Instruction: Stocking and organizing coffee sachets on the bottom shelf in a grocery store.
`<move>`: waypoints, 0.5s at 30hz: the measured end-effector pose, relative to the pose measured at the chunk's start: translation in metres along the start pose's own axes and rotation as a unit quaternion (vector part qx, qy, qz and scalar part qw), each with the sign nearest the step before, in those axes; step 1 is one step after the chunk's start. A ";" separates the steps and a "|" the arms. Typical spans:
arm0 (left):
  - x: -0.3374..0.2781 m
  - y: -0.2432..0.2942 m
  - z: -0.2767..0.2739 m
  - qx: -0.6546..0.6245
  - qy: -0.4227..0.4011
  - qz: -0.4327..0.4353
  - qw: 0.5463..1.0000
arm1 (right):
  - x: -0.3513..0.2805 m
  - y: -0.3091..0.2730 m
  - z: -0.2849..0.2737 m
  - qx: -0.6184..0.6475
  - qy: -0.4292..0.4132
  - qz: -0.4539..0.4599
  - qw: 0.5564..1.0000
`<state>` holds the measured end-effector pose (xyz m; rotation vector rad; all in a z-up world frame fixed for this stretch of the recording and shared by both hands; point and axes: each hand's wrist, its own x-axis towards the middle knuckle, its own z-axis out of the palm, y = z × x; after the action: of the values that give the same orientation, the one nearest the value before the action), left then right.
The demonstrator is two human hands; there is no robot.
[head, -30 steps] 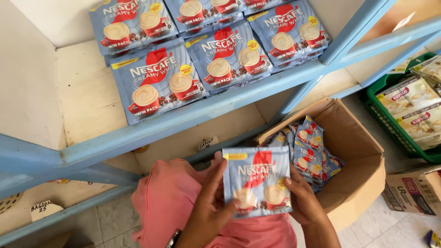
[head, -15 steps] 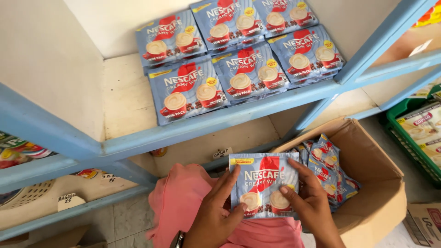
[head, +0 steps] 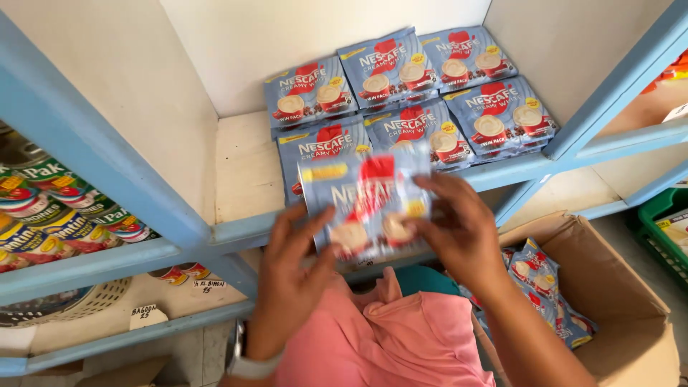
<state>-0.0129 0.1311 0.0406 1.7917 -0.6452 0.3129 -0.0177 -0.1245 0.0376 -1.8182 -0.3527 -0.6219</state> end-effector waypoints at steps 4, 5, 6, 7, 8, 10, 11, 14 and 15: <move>0.041 -0.019 -0.013 0.085 0.102 0.043 0.990 | 0.061 -0.012 0.024 -0.130 -0.024 -0.061 0.989; 0.053 -0.023 -0.015 0.079 0.127 0.033 0.988 | 0.075 -0.011 0.030 -0.156 -0.030 -0.082 0.984; 0.058 -0.030 -0.015 0.080 0.128 0.037 0.988 | 0.082 -0.009 0.034 -0.156 -0.028 -0.085 0.984; 0.063 -0.036 -0.015 0.071 0.145 0.035 0.986 | 0.089 -0.008 0.039 -0.190 -0.028 -0.104 0.976; 0.068 -0.044 -0.015 0.063 0.162 0.031 0.984 | 0.095 -0.006 0.044 -0.224 -0.028 -0.121 0.967; 0.070 -0.043 -0.014 0.069 0.175 0.026 0.982 | 0.104 -0.015 0.049 -0.251 -0.035 -0.107 0.961; 0.070 -0.043 -0.013 0.075 0.186 0.018 0.980 | 0.108 -0.019 0.051 -0.278 -0.043 -0.091 0.955; 0.068 -0.043 -0.011 0.075 0.205 0.018 0.976 | 0.110 -0.022 0.050 -0.347 -0.066 -0.077 0.932; 0.068 -0.042 -0.010 0.075 0.206 0.016 0.976 | 0.112 -0.020 0.052 -0.347 -0.068 -0.077 0.932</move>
<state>0.0681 0.1310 0.0453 1.7867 -0.3607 0.7491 0.0760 -0.0764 0.1053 -2.5379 -0.4020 -0.7956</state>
